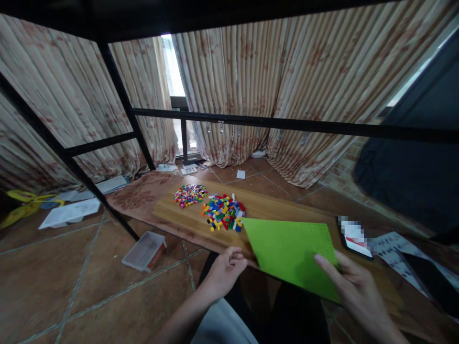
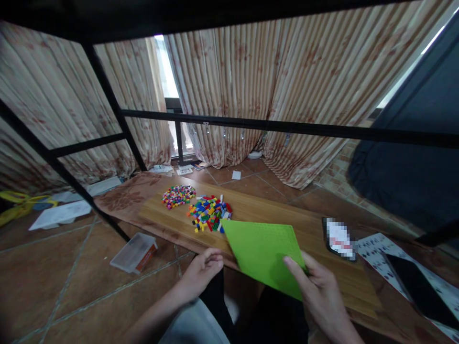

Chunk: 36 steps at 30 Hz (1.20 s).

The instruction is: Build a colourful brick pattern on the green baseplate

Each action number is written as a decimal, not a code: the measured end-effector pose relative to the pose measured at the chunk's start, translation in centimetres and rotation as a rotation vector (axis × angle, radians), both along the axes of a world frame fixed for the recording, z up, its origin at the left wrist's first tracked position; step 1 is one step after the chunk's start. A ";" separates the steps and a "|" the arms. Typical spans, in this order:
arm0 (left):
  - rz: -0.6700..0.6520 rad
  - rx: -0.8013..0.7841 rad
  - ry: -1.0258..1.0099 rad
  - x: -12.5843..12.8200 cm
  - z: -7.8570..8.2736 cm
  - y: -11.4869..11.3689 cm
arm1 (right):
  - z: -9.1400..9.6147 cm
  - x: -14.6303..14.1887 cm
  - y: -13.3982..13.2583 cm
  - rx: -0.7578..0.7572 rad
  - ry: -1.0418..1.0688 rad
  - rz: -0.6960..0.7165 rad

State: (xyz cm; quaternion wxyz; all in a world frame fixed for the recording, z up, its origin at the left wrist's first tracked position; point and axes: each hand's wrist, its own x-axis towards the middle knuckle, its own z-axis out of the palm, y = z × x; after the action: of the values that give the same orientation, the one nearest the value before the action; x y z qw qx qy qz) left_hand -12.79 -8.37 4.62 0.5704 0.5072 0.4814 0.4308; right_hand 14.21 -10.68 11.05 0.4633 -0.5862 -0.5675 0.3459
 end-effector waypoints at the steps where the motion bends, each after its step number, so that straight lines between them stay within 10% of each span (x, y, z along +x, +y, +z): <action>1: 0.000 -0.009 0.031 0.0 -0.6 0.1 | -0.1 1.2 0.2 0.105 -0.138 -0.050; 6: -0.140 -0.016 0.092 -0.2 -2.4 0.4 | -4.7 2.4 2.2 0.466 -0.756 -0.210; 13: -0.162 -0.037 0.184 -0.7 -3.8 -0.3 | -13.2 -2.9 4.1 0.293 -1.004 0.123; 20: -0.181 -0.079 0.231 -0.2 -4.0 0.0 | -12.6 -1.2 5.4 0.118 -0.969 -0.060; 29: -0.234 0.007 0.263 1.4 -3.6 1.3 | -11.4 -2.2 8.5 0.098 -0.919 0.282; 36: -0.187 0.438 0.633 4.1 -1.7 4.6 | -11.7 -1.0 8.4 0.082 -0.924 0.240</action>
State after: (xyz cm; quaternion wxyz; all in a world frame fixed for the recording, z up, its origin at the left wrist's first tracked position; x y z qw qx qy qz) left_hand -8.70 -3.76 2.96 0.3086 0.7663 0.4819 0.2920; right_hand 13.17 -2.24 -0.64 0.1420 -0.5901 -0.7910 0.0774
